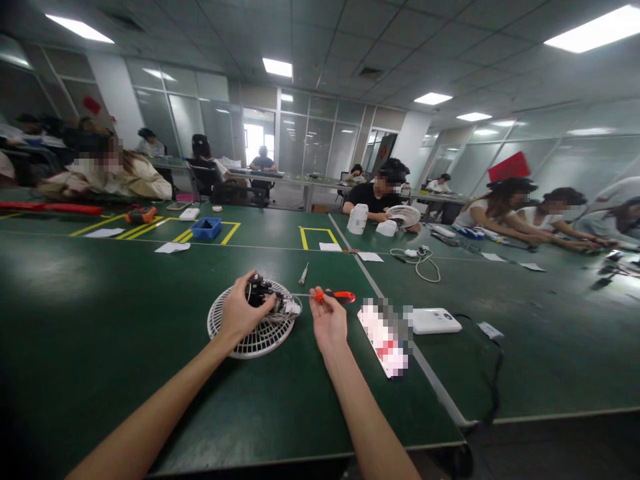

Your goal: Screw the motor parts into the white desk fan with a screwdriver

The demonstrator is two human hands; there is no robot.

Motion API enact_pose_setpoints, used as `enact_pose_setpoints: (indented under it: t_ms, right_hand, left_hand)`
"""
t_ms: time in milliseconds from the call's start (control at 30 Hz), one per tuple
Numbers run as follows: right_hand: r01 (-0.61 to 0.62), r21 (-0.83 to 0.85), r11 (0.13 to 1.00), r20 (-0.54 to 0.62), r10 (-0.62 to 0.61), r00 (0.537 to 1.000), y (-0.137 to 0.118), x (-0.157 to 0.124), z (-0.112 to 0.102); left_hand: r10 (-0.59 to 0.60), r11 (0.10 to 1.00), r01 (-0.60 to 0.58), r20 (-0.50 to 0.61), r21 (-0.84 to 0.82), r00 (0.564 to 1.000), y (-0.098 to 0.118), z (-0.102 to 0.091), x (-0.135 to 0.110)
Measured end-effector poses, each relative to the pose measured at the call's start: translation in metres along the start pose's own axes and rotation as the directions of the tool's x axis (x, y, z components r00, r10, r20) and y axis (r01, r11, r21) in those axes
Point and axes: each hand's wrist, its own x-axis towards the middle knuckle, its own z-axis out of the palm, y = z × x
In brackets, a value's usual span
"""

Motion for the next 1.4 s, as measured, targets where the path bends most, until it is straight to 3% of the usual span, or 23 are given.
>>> enact_pose_setpoints:
  t_ms: [267, 533, 867, 1167, 1400]
  right_hand:
    - [-0.026, -0.102, 0.994, -0.038, 0.023, 0.999, 0.008, 0.007, -0.008]
    - [0.0, -0.006, 1.0, 0.028, 0.0, 1.0, 0.002, 0.004, -0.004]
    - [-0.057, -0.061, 0.997, -0.027, 0.056, 0.998, 0.005, 0.003, -0.003]
    - [0.115, -0.063, 0.991, 0.027, -0.114, 0.993, 0.006, 0.011, -0.009]
    - [0.013, -0.039, 0.999, 0.008, -0.013, 1.0, 0.003, 0.005, -0.003]
  left_hand:
    - [-0.005, 1.0, 0.005, 0.014, 0.008, 1.0, -0.001, -0.001, 0.001]
    - [0.003, 1.0, -0.003, -0.008, -0.005, 1.0, -0.001, -0.001, 0.0]
    - [0.01, 1.0, -0.01, -0.003, -0.004, 1.0, -0.003, 0.001, 0.0]
    - [0.022, 1.0, -0.022, -0.005, -0.006, 1.0, -0.004, 0.001, 0.0]
    - [0.023, 1.0, -0.023, 0.004, 0.006, 1.0, -0.005, 0.001, 0.0]
